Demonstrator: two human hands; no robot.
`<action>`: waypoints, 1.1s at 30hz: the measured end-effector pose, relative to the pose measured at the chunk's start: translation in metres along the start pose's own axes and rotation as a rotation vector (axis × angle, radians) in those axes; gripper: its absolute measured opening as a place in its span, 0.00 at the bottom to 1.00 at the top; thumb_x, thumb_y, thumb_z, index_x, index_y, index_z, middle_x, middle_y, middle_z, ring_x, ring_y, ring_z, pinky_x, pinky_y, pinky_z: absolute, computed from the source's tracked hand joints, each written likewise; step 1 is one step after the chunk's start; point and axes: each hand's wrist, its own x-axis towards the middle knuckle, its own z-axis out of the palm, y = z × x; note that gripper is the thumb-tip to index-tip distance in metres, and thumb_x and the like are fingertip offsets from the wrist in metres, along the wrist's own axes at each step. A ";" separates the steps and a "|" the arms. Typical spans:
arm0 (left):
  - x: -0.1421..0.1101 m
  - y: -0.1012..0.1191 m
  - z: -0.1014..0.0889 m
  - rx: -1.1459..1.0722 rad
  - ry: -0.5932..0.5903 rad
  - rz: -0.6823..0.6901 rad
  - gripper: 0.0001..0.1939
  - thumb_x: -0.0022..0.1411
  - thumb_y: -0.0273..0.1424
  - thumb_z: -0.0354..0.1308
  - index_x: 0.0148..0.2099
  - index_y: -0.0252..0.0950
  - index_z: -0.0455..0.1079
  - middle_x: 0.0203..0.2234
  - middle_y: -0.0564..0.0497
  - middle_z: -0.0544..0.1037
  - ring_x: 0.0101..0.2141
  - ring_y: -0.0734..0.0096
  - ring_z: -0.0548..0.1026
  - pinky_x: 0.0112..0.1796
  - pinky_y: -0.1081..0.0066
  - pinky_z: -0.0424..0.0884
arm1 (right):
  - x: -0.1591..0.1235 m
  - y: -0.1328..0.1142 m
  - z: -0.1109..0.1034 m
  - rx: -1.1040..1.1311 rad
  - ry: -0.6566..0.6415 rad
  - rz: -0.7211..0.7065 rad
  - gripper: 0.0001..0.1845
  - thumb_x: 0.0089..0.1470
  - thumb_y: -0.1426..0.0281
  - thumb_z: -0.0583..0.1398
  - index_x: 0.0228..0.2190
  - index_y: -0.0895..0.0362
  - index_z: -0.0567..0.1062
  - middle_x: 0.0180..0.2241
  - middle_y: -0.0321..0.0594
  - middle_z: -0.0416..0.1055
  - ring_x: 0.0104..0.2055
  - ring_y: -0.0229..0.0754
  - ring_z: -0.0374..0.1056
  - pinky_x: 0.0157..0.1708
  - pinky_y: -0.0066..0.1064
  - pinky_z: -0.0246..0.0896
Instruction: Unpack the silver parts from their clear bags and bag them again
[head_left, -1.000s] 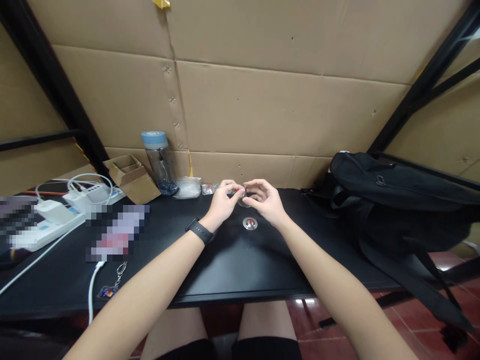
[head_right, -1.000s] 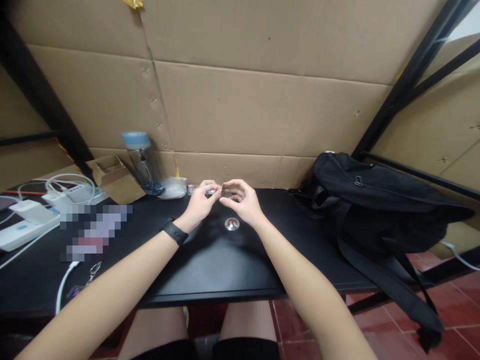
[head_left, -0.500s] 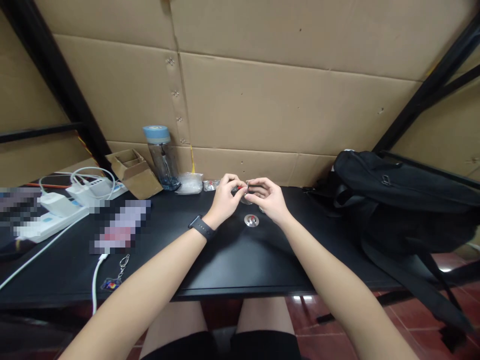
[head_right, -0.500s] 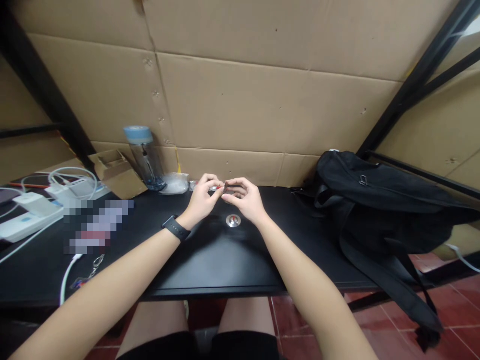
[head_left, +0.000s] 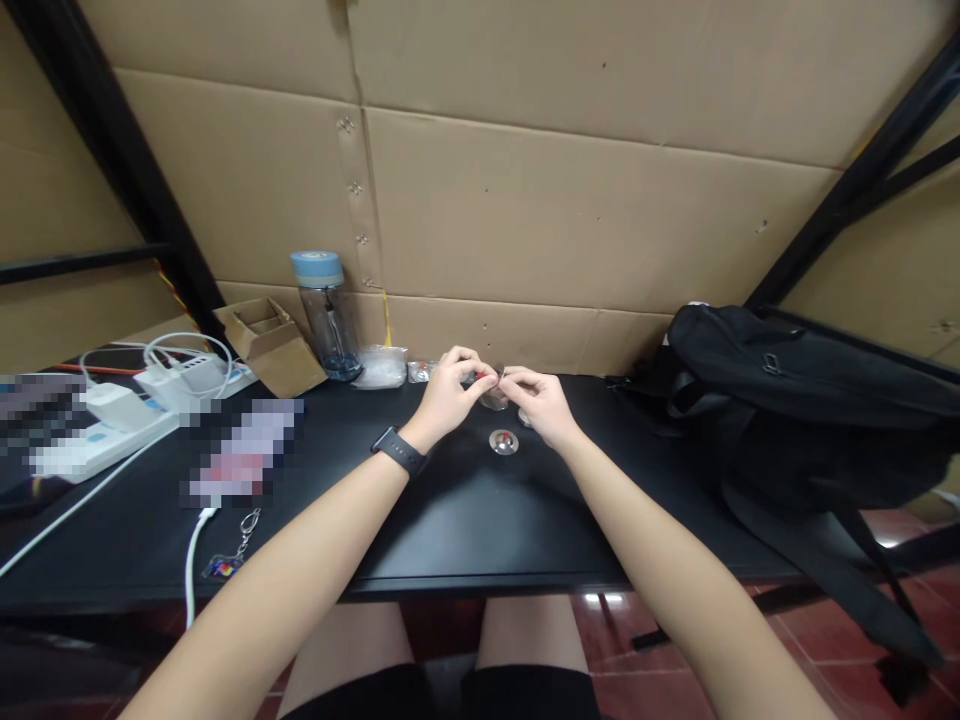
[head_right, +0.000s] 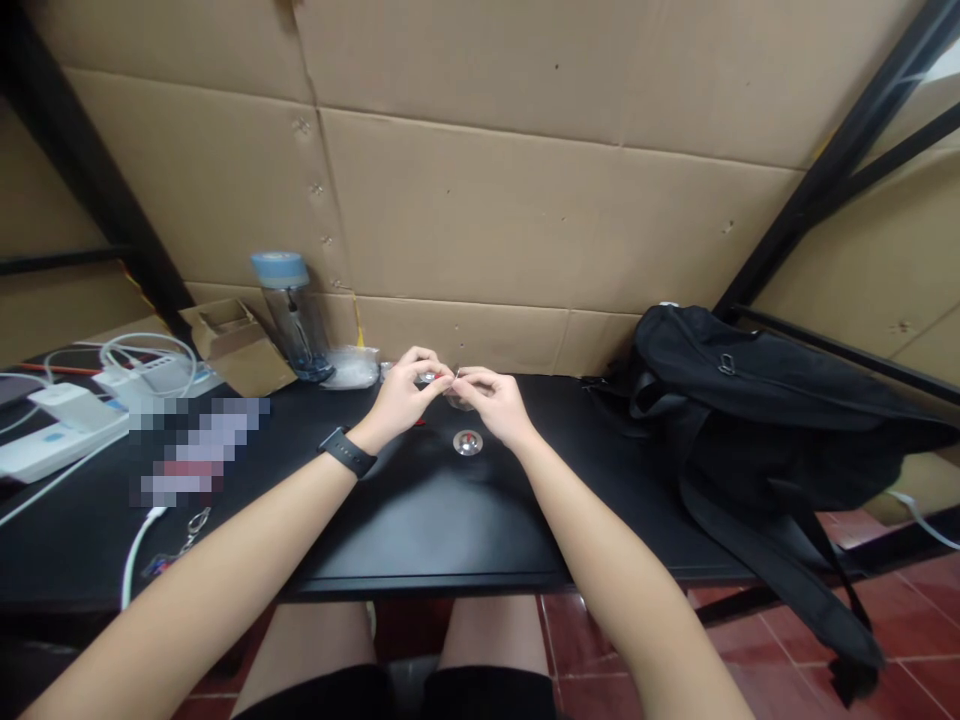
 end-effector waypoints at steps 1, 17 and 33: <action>0.000 -0.001 0.000 -0.014 0.001 -0.007 0.08 0.65 0.36 0.62 0.39 0.39 0.79 0.39 0.49 0.72 0.44 0.65 0.74 0.51 0.64 0.69 | 0.000 -0.001 -0.001 0.001 -0.032 -0.005 0.19 0.51 0.53 0.69 0.30 0.58 0.83 0.45 0.46 0.77 0.39 0.44 0.77 0.40 0.34 0.75; 0.003 0.000 -0.008 0.140 -0.104 0.060 0.06 0.62 0.37 0.65 0.36 0.41 0.81 0.36 0.50 0.74 0.43 0.63 0.72 0.50 0.60 0.68 | 0.002 0.009 -0.007 -0.264 -0.106 -0.128 0.13 0.55 0.59 0.66 0.30 0.57 0.79 0.34 0.41 0.75 0.36 0.42 0.73 0.38 0.34 0.71; -0.004 -0.022 -0.002 -0.077 -0.550 -0.155 0.12 0.60 0.39 0.62 0.43 0.40 0.79 0.38 0.50 0.83 0.41 0.63 0.79 0.46 0.66 0.71 | 0.004 -0.001 -0.019 -0.736 -0.194 -0.305 0.02 0.51 0.73 0.63 0.27 0.57 0.78 0.39 0.41 0.69 0.40 0.41 0.68 0.38 0.30 0.62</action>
